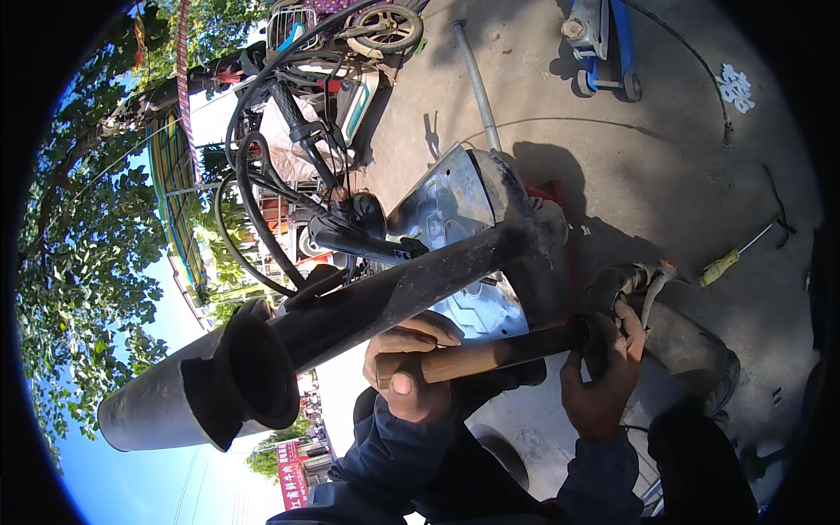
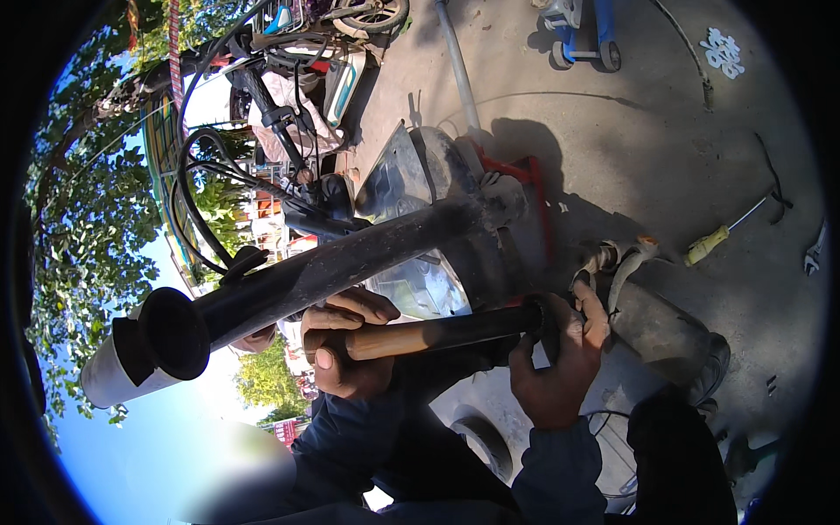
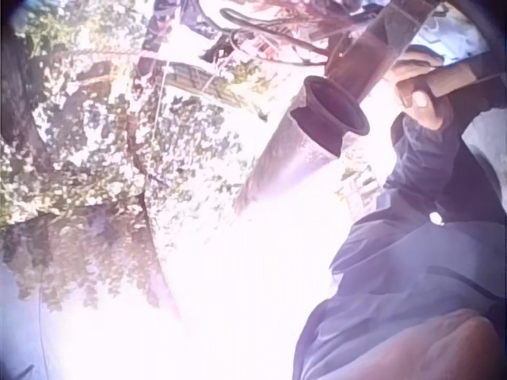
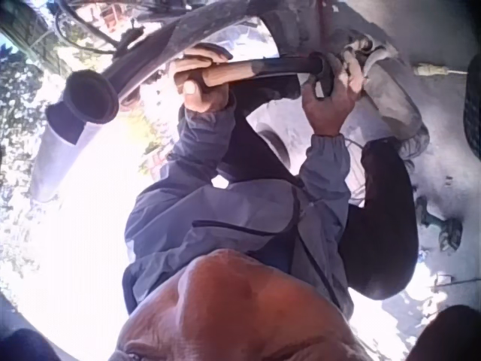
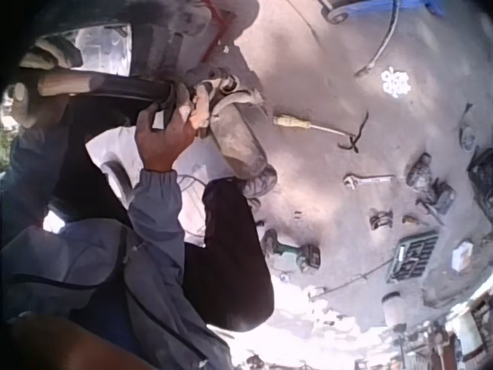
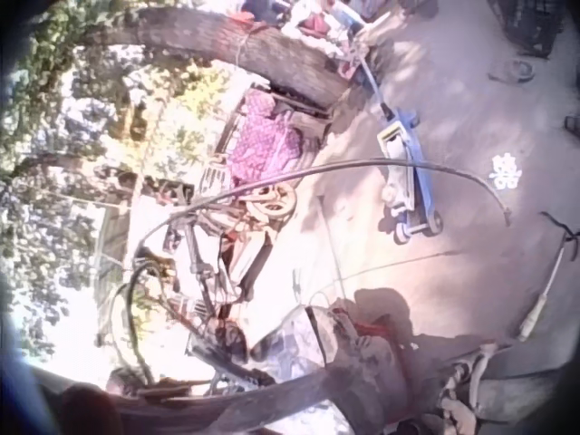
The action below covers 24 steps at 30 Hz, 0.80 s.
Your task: The person removes a ball bearing from a scooter fork tube, inspects it, and repeatedly places it back into the tube. The person handles the bearing and fork tube by hand while seated on the ground.
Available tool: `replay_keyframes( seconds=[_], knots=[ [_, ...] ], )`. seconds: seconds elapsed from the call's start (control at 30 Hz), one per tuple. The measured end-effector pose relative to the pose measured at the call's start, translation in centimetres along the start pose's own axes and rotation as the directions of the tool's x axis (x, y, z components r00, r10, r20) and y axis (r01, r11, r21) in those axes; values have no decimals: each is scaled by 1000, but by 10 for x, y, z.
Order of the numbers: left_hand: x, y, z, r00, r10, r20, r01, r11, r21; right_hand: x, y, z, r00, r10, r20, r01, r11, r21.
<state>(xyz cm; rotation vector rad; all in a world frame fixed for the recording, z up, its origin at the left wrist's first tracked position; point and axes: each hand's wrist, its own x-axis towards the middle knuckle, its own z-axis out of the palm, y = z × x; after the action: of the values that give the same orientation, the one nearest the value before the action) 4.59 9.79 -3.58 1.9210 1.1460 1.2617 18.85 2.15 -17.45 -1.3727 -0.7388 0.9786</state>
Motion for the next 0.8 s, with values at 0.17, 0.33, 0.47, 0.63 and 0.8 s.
replay_keyframes(
  seconds=[0.17,0.33,0.47,0.63,0.8],
  knots=[
    [-1,-3,-3,1000,21,14,-21,1000,3,-2,0,-6,995,-88,-52,81,989,-126],
    [-6,3,-11,994,-101,42,100,995,13,-4,13,-17,997,-40,67,42,999,-29],
    [-8,22,-6,976,-218,16,215,970,110,-6,6,-29,990,-40,133,55,992,-111],
    [-32,32,-17,940,-312,139,308,950,49,-12,-5,-27,990,-51,132,87,954,-287],
    [-62,22,-29,795,-470,383,447,881,155,1,-29,-32,978,-104,179,182,842,-509]
  ],
)
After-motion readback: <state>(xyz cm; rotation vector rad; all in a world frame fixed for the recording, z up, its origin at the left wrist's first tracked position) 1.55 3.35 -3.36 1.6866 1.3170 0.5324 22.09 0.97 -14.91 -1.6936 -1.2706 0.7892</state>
